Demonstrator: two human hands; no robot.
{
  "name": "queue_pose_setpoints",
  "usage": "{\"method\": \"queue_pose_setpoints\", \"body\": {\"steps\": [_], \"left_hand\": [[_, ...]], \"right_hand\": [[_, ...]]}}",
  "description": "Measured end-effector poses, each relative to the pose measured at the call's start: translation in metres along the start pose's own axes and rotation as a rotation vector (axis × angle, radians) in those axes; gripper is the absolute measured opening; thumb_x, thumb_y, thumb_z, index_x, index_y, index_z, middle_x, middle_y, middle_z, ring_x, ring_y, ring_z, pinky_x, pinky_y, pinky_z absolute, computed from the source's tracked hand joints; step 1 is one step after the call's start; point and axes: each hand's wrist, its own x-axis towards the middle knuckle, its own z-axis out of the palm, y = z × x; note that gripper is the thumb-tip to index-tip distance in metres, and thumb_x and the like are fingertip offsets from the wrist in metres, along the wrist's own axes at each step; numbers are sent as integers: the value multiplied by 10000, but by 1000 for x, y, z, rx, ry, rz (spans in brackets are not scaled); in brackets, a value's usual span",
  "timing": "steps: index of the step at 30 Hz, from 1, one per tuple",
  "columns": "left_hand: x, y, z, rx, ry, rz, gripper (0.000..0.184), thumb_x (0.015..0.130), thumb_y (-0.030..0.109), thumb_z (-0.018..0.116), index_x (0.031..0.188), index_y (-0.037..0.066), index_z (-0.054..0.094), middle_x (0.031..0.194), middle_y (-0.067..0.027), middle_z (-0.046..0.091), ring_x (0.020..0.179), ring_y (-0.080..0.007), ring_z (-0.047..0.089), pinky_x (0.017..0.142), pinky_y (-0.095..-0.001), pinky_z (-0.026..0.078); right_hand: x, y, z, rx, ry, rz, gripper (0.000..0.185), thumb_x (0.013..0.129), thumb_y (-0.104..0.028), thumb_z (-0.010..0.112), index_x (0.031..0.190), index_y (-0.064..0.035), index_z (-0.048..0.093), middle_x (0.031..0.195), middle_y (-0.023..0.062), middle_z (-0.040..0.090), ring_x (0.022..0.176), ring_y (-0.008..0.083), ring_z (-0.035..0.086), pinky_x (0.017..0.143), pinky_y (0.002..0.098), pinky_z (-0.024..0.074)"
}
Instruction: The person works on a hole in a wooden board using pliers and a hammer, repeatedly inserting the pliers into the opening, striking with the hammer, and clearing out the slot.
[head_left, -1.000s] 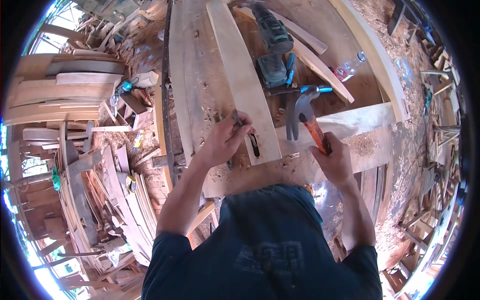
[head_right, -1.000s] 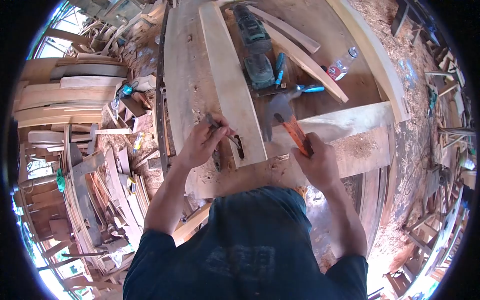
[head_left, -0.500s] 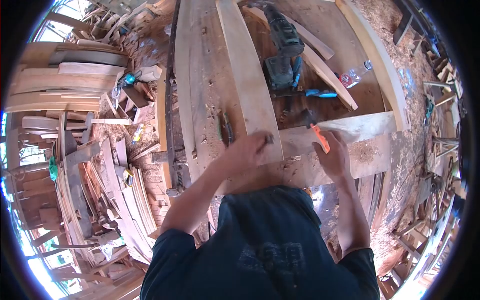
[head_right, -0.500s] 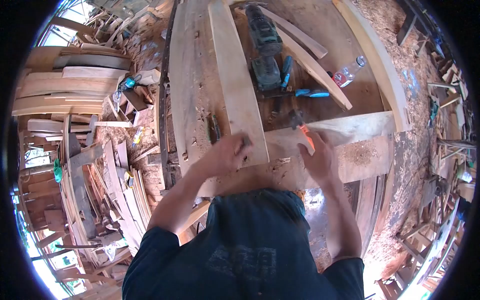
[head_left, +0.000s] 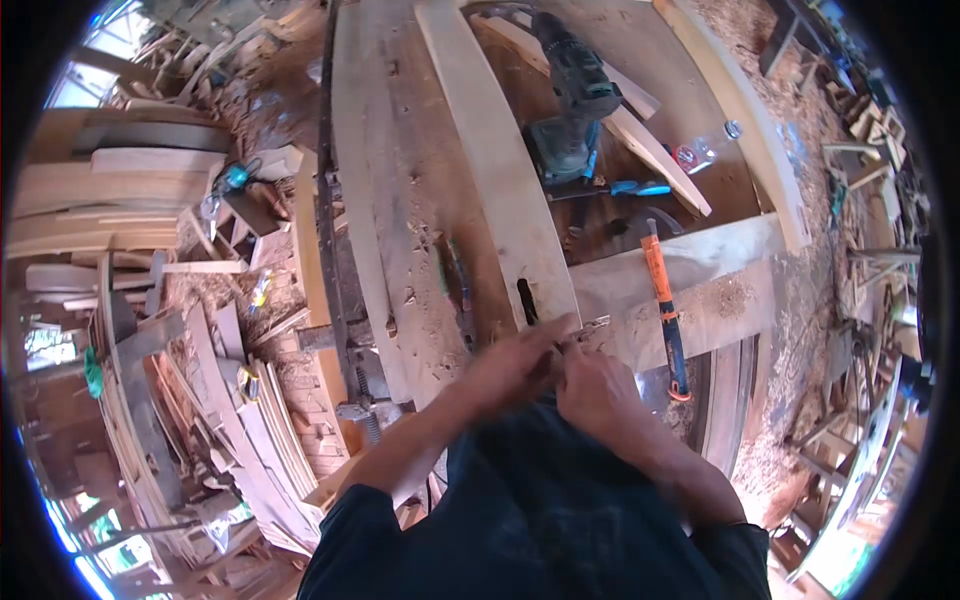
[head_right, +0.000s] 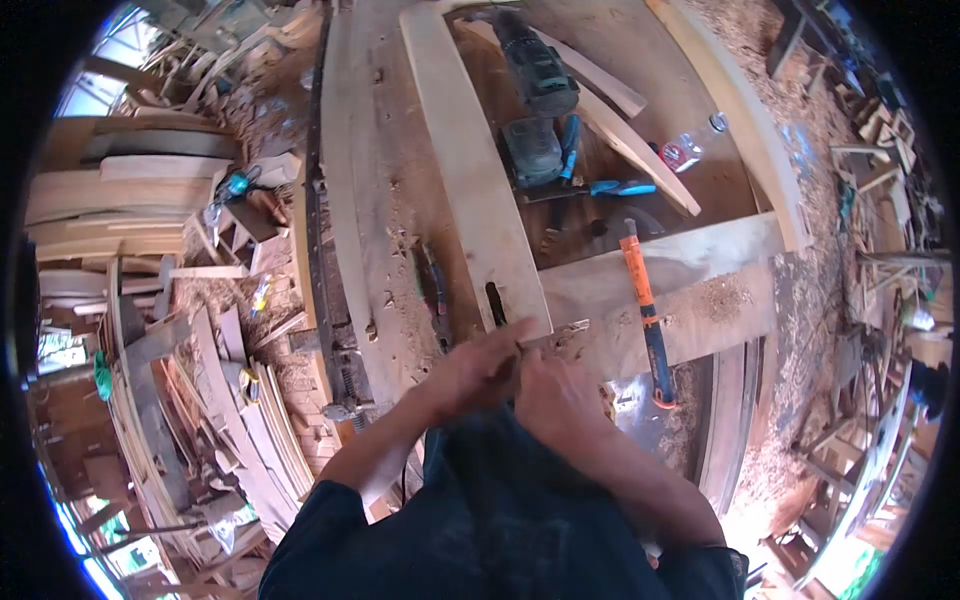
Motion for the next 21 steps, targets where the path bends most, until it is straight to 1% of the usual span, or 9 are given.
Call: {"method": "queue_pose_setpoints", "body": {"steps": [3,4,6,8,11,14,17,20,21], "left_hand": [[24,-27,-38,73,106,-80,529,876,96,706,1375,50,535,1282,-175,623,1099,-338,636,892,-432,532],[44,-36,-47,110,215,-98,535,884,115,715,1380,41,527,1285,-201,616,1118,-356,629,915,-439,520],[92,-73,-54,233,533,84,486,902,155,675,1343,8,531,1315,-295,568,1189,-462,572,993,-508,478],[143,-94,-56,335,607,-92,599,903,318,700,1370,-10,517,1461,-318,436,1303,-471,488,1074,-534,417],[188,-110,-43,619,568,-282,790,862,488,719,1432,1,471,1580,-285,281,1418,-443,365,1151,-522,350],[187,-121,-46,674,513,-222,895,819,549,742,1473,23,429,1602,-269,239,1457,-434,295,1196,-497,302],[182,-108,-48,591,502,-269,907,809,527,764,1487,38,412,1589,-282,248,1454,-457,274,1199,-505,292],[192,-106,-52,589,515,-260,895,806,513,774,1473,33,422,1578,-292,255,1448,-466,276,1193,-519,293],[187,-106,-49,596,504,-258,890,805,509,777,1468,30,425,1574,-295,257,1446,-468,276,1190,-525,294]], "right_hand": [[15,-15,-1,-66,-85,118,224,854,-92,550,960,82,645,850,276,693,843,464,691,761,536,545],[20,-18,-1,-72,-100,159,220,847,-90,551,939,81,656,857,276,694,858,461,693,769,537,546],[24,-22,2,-83,-133,243,230,843,-96,551,941,80,663,883,286,693,885,460,692,795,538,542],[25,-24,7,-87,-187,335,261,851,-114,546,990,80,652,919,307,688,908,462,686,829,538,533],[38,-26,-15,-13,-412,208,256,852,-118,542,971,78,655,908,307,686,910,471,683,819,536,536],[39,-32,-9,99,-282,336,245,876,-136,555,1004,57,635,870,295,686,866,467,687,768,537,543],[22,-19,52,113,-168,591,171,929,-164,555,1008,-13,571,846,244,692,796,451,685,700,555,538],[11,-13,77,259,71,471,163,954,-202,545,970,-42,521,772,260,657,723,489,646,664,575,516],[3,-7,89,288,22,465,158,957,-205,541,975,-49,521,760,256,652,717,488,642,656,575,511]]}}
